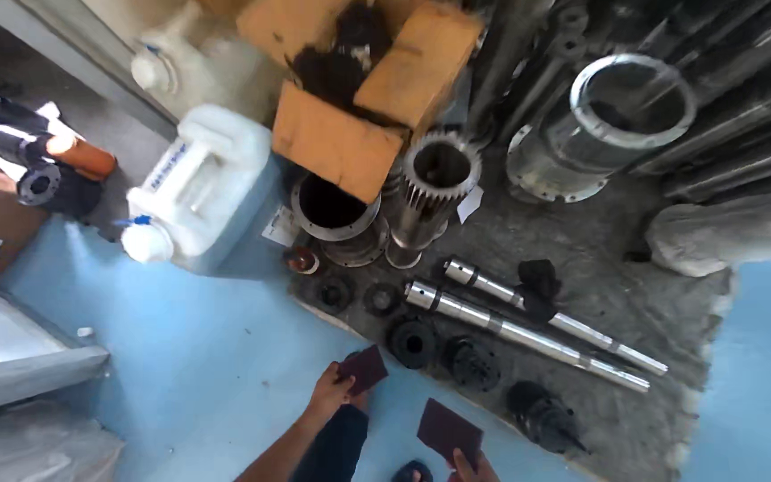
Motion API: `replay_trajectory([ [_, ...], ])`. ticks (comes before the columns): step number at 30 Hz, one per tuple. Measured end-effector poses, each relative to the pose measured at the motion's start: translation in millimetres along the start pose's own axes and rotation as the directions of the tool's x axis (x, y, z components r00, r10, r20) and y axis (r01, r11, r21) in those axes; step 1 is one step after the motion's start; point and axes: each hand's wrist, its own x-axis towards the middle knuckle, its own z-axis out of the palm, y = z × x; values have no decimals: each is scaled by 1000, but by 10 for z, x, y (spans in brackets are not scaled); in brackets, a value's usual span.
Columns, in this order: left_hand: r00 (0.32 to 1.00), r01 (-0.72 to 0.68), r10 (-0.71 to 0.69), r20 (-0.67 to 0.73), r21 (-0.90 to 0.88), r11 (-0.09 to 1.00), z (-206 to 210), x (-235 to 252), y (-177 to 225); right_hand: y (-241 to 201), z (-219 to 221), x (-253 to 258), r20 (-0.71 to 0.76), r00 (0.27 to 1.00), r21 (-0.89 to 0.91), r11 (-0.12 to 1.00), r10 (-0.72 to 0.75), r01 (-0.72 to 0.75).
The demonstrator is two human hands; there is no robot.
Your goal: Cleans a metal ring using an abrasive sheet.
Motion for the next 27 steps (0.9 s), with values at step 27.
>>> replay_trajectory([
  [27, 866, -473, 495, -66, 210, 856, 91, 2093, 171, -920, 176, 1740, -41, 670, -69, 671, -741, 738],
])
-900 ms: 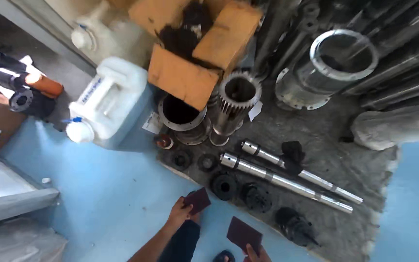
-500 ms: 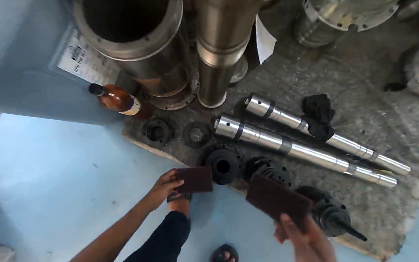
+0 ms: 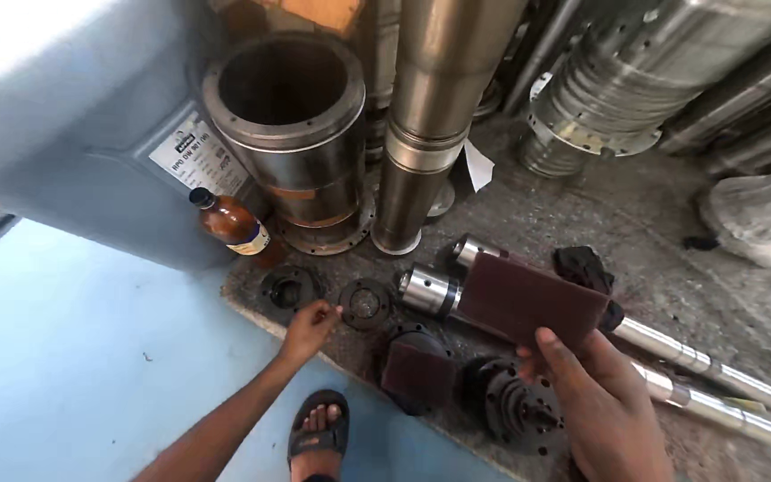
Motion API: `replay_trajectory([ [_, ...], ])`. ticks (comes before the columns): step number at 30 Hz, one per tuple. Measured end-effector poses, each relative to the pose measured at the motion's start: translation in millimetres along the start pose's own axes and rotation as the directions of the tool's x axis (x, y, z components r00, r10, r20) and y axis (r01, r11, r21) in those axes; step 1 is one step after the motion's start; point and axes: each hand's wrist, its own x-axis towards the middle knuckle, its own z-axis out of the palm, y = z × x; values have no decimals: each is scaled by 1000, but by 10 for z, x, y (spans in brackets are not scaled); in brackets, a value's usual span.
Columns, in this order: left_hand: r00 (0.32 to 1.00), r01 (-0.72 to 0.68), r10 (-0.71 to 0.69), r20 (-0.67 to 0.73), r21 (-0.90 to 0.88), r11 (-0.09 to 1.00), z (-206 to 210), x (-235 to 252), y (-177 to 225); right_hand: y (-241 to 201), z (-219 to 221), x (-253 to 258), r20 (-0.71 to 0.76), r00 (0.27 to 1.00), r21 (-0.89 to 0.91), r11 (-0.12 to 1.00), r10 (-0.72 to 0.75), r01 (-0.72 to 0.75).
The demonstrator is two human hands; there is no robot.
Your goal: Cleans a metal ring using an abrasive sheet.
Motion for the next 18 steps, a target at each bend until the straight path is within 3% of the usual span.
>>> replay_trajectory([
  [3, 995, 94, -91, -45, 85, 992, -56, 46, -231, -2, 14, -38, 51, 996, 10, 997, 72, -73],
  [6, 999, 49, -50, 3, 189, 981, 114, 55, -298, 70, 55, -22, 42, 991, 17, 992, 125, -126],
  [11, 991, -116, 133, 1, 495, 861, 381, 404, 130, 78, 55, -49, 29, 995, 32, 995, 93, -94],
  [14, 994, -78, 108, -7, 645, 760, 477, 633, 356, 5, -40, -145, 20, 993, 2, 993, 116, -116],
  [18, 999, -40, 45, 12, 708, 705, 532, 819, 442, 55, -139, -283, 62, 987, -67, 987, 149, -145],
])
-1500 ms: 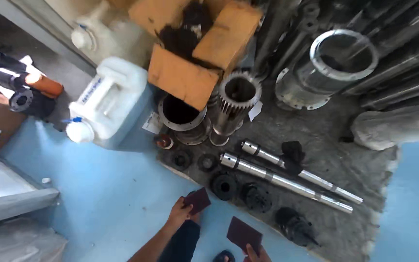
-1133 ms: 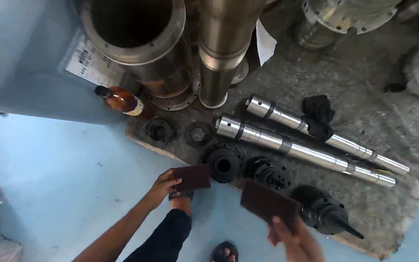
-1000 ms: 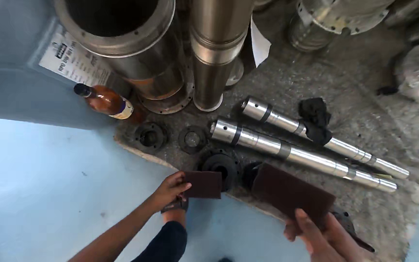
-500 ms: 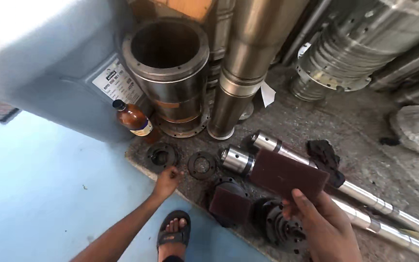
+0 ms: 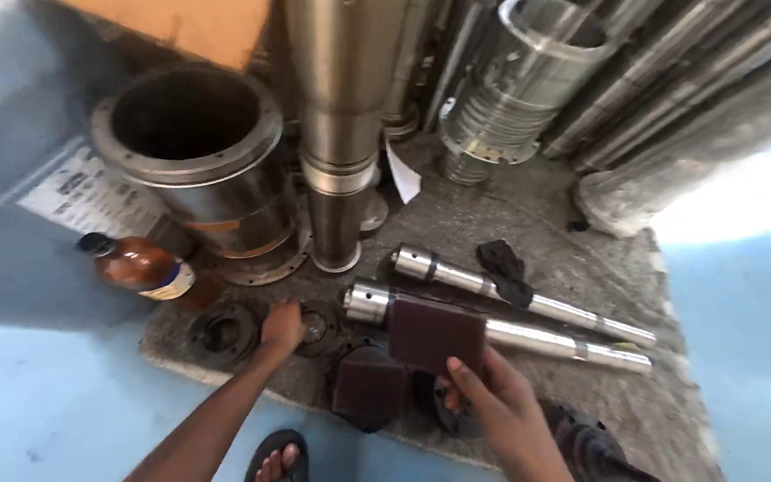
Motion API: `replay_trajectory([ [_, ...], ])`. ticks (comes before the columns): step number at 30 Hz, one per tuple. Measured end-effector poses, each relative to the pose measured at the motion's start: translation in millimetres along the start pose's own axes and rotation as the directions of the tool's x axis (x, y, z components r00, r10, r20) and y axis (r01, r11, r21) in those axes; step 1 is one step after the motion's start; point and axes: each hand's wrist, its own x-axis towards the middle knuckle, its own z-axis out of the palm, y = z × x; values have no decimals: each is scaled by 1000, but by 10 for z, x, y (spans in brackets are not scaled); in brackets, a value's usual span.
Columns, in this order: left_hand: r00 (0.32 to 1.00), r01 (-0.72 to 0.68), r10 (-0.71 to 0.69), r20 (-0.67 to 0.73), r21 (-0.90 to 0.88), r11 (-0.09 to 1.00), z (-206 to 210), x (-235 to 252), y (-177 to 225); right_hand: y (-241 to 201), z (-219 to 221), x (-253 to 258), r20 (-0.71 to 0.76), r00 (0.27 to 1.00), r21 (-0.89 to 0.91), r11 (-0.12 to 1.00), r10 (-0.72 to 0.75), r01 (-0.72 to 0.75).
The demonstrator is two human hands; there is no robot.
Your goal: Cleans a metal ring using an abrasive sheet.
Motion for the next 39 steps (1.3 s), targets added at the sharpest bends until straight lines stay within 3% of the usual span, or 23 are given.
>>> replay_trajectory([
  [4, 999, 18, -23, 49, 103, 995, -19, 106, -25, 83, -118, -94, 62, 997, -144, 989, 36, -27],
  [7, 998, 30, -37, 57, 125, 992, -64, 109, -27, 53, -180, -164, 51, 998, -153, 988, 34, -26],
  [11, 998, 37, -40, -40, -77, 996, -123, -110, -62, 19, -194, -201, 53, 999, -111, 994, -6, 12],
  [15, 995, 92, -100, -17, -283, 955, -162, -421, -108, -92, -73, -236, 103, 992, -112, 990, -69, 81],
  [18, 1000, -16, 6, -28, -355, 935, -268, -812, -140, -243, 65, -274, 149, 973, -178, 964, -174, 199],
  [22, 968, -188, 112, -226, -351, 917, -799, -1450, -357, -395, 290, -229, 86, 969, -161, 957, -232, 243],
  [25, 962, -169, 59, -266, -414, 895, -1386, -1978, -431, -533, 574, -145, 21, 987, -107, 981, -162, 163],
  [29, 966, -97, -13, -258, -409, 907, -2144, -2759, -97, -654, 954, -124, 59, 981, -9, 982, -187, 188],
  [32, 948, -180, 46, -314, -411, 894, -2498, -3022, 197, -536, 910, -100, 65, 971, -100, 967, -228, 234],
  [35, 923, -323, 128, -363, -551, 769, -2576, -3092, 474, -514, 630, 46, -36, 983, -138, 975, -179, 173],
  [39, 904, -427, 151, -400, -820, 382, -2309, -3117, 687, -529, 308, 100, -252, 948, -90, 980, -195, 178],
])
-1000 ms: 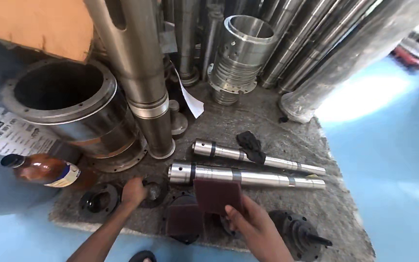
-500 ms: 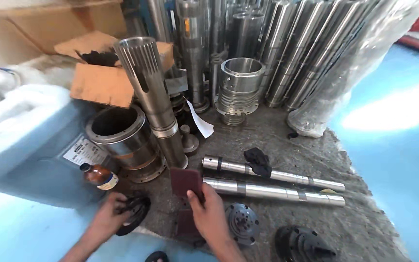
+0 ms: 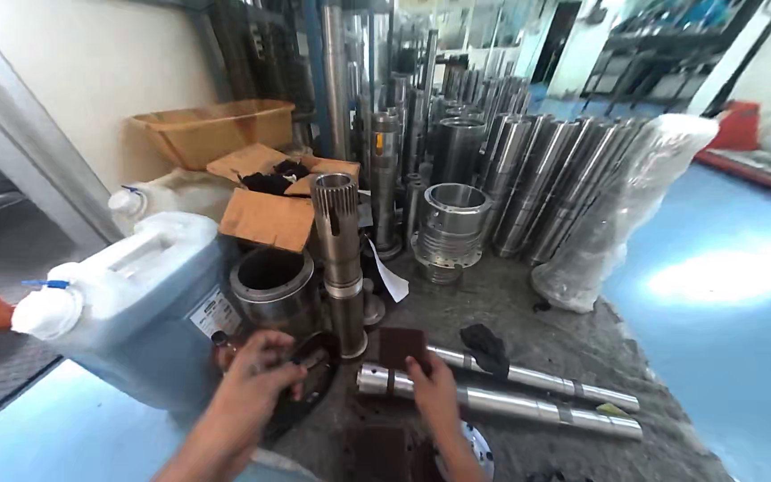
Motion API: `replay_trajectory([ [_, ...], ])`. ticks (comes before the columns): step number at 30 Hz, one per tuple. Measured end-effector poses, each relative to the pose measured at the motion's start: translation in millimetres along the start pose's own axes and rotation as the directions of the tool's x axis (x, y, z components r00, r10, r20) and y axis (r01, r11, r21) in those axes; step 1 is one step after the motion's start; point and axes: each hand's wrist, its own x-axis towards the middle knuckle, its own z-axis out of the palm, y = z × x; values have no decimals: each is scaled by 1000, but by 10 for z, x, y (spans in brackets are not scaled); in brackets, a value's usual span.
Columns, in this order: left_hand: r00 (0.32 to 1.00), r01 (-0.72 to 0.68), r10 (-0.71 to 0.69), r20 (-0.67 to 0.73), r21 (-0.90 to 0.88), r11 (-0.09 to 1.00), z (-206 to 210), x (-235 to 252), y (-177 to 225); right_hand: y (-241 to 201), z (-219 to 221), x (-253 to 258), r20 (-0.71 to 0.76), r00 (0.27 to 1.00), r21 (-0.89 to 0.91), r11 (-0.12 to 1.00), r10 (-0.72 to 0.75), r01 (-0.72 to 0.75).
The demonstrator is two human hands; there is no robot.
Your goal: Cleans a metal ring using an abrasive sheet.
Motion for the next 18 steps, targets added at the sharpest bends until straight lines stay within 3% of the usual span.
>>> replay_trajectory([
  [3, 993, 120, -118, 19, -189, 975, 148, -30, -210, 69, -149, 83, -143, 986, 124, 990, 89, -71],
  [6, 936, 312, -293, 192, -77, 947, 154, 136, -439, -17, -175, 39, -200, 955, 331, 932, 219, -144],
  [8, 870, 401, -399, 291, 54, 915, 147, 296, -614, -137, -153, -47, -218, 949, 375, 918, 226, -133],
  [10, 827, 441, -457, 327, 126, 889, 157, 417, -756, -229, -107, -151, -243, 958, 313, 947, 152, -71],
  [13, 816, 439, -450, 363, 118, 891, 170, 584, -861, -314, -16, -301, -271, 961, 175, 984, 56, -8],
  [18, 825, 406, -381, 417, 31, 913, 252, 763, -851, -368, -9, -486, -233, 970, 34, 997, 74, -68],
])
